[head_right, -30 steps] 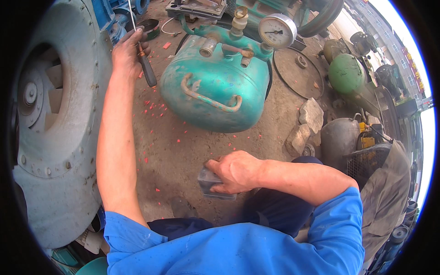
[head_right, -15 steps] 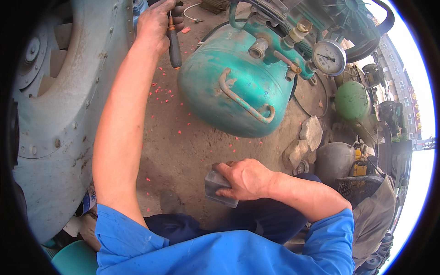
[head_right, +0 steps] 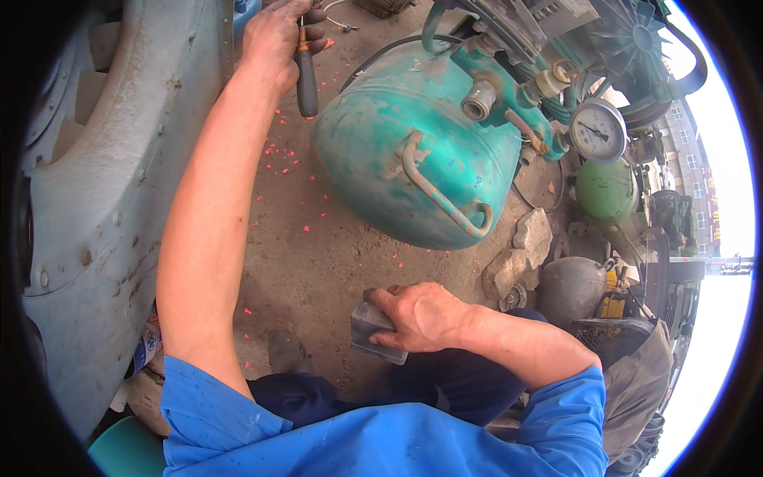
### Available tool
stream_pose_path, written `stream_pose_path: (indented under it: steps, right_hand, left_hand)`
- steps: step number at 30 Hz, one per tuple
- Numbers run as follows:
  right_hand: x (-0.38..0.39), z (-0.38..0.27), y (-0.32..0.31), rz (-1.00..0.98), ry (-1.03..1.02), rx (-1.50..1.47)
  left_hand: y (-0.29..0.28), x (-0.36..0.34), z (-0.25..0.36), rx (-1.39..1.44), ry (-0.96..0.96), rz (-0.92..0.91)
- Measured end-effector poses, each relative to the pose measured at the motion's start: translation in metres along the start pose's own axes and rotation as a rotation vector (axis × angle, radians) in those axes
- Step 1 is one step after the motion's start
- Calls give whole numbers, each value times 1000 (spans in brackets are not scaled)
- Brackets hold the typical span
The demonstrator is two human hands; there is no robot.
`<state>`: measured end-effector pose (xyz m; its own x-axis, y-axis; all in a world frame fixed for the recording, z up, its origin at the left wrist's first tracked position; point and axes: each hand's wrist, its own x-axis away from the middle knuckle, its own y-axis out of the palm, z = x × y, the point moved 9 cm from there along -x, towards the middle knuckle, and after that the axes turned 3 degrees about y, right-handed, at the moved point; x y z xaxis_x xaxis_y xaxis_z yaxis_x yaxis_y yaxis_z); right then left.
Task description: The person walks through a cluttered scrapyard, picks up a screwdriver, and uses it to adjust components on a green air compressor. They then move to another machine and use the screwdriver on its wheel before returning to the compressor area.
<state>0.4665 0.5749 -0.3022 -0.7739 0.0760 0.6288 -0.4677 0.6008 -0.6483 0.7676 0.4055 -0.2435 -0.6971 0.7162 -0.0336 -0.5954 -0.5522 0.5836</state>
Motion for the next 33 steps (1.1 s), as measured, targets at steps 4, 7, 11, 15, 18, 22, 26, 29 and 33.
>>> stream_pose_path:
  steps: [4, 7, 11, 15, 18, 22, 26, 29, 33]
  right_hand:
    - [-1, 2, 0, 23, -21, -18]
    - [-2, 2, -2, 11, -7, -14]
    - [-4, 0, -6, -3, -15, -6]
    - [-3, 1, -6, 19, -37, 0]
    - [0, 0, -9, 42, -50, 17]
    - [8, 1, -13, 98, -62, 4]
    - [14, 1, -10, 46, -34, 33]
    - [20, -1, -13, 66, -47, 39]
    - [27, -4, -15, 79, -57, 28]
  left_hand:
    - [-23, 10, 6, -41, 24, 58]
    - [-37, 15, 8, -95, -9, 87]
    - [-45, 17, 7, -123, -41, 113]
    - [-48, 19, 7, -155, -52, 110]
    - [-47, 22, 12, -176, -50, 105]
    - [-38, 23, 12, -189, -46, 61]
    - [-26, 29, 16, -201, -37, 6]
    - [-17, 32, 19, -213, -32, -44]
    - [-4, 37, 19, -214, -49, -106]
